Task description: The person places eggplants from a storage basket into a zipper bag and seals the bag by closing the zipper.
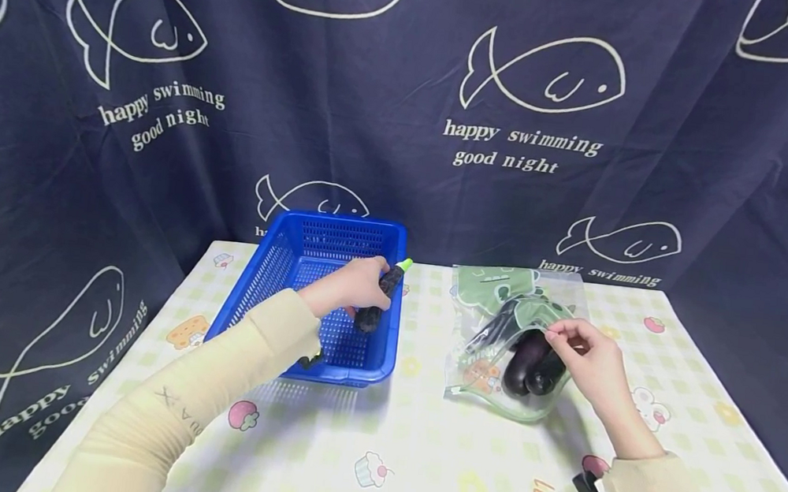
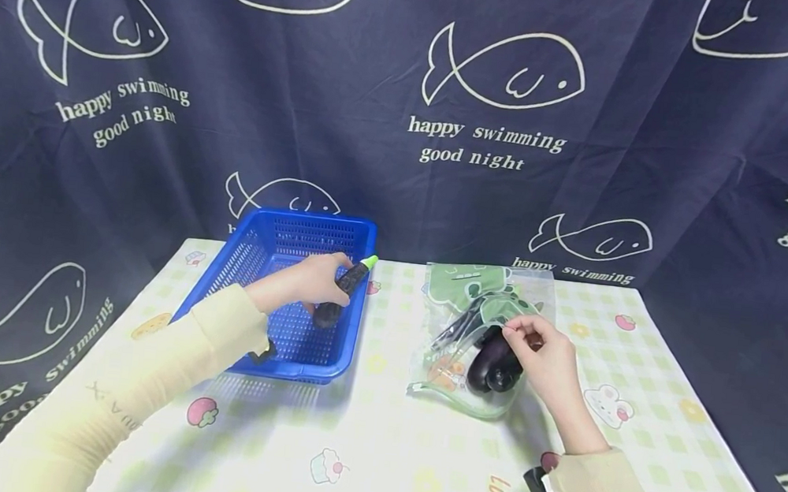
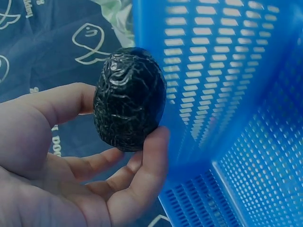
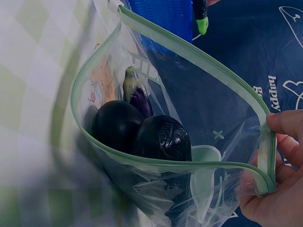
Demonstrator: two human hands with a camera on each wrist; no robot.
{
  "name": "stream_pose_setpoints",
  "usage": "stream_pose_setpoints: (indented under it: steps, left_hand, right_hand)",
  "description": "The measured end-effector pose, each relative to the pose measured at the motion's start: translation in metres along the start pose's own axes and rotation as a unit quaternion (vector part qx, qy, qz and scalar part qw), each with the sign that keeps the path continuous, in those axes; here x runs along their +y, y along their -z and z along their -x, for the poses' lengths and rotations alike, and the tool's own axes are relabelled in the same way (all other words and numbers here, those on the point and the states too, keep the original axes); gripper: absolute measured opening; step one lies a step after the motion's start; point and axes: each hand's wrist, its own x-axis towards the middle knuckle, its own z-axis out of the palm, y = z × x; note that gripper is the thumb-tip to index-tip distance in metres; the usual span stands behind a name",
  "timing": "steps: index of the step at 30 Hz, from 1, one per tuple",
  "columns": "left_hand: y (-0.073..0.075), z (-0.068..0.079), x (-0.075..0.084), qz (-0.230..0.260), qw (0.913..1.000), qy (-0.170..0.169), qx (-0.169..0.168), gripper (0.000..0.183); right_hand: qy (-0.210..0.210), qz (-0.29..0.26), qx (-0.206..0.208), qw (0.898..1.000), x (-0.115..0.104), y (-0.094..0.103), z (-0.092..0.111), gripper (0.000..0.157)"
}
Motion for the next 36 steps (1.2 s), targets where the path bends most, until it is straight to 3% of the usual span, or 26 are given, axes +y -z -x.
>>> stream_pose_setpoints:
  steps: [36]
  left_hand:
    - [-0.029,0.023,0.028,0.009,0.9962,-0.077,-0.040,0.061]
  right_hand:
    - [-0.002,-0.008,0.008,1.000,-0.006,0.002,0.000,0.009]
